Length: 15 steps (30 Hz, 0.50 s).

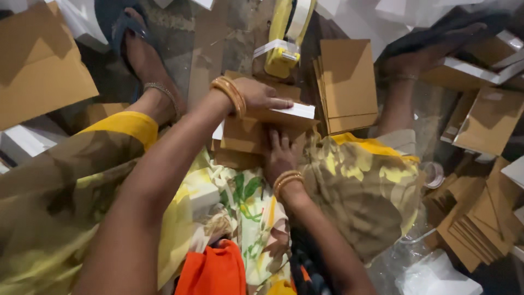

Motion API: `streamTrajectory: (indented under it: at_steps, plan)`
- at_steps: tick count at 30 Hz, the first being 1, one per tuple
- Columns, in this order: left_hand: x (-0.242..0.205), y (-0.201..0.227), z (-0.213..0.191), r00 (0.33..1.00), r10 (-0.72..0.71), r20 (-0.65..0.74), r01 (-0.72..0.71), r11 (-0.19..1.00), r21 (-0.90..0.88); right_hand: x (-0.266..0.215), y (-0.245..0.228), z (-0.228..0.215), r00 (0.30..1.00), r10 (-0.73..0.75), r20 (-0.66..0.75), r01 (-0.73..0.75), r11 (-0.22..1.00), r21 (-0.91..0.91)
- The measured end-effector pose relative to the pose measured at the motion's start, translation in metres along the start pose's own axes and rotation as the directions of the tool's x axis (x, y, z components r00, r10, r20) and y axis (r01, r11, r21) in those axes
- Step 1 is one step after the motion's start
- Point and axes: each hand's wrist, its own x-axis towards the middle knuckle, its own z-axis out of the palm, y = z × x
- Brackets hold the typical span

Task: The person sits on the floor and assembles small cardboard boxes by folding white inserts and taping them to brown cardboard pieces. They repeatedly pick up inserts, fold them, apply tape from a dispenser, and attach them to the cardboard, then set the assembled units aside.

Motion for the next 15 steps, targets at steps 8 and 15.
streamTrajectory:
  at_steps: [8, 15]
  plan:
    - [-0.024, 0.002, 0.045, 0.833, 0.22, -0.507, -0.067, 0.951, 0.303, 0.006, 0.008, -0.002, 0.945, -0.025, -0.328, 0.152, 0.918, 0.367]
    - [-0.028, -0.001, 0.044, 0.835, 0.254, -0.489, -0.088, 0.937, 0.337, -0.01, 0.049, 0.021, 0.623, 0.69, -0.369, 0.484, 0.03, 0.875]
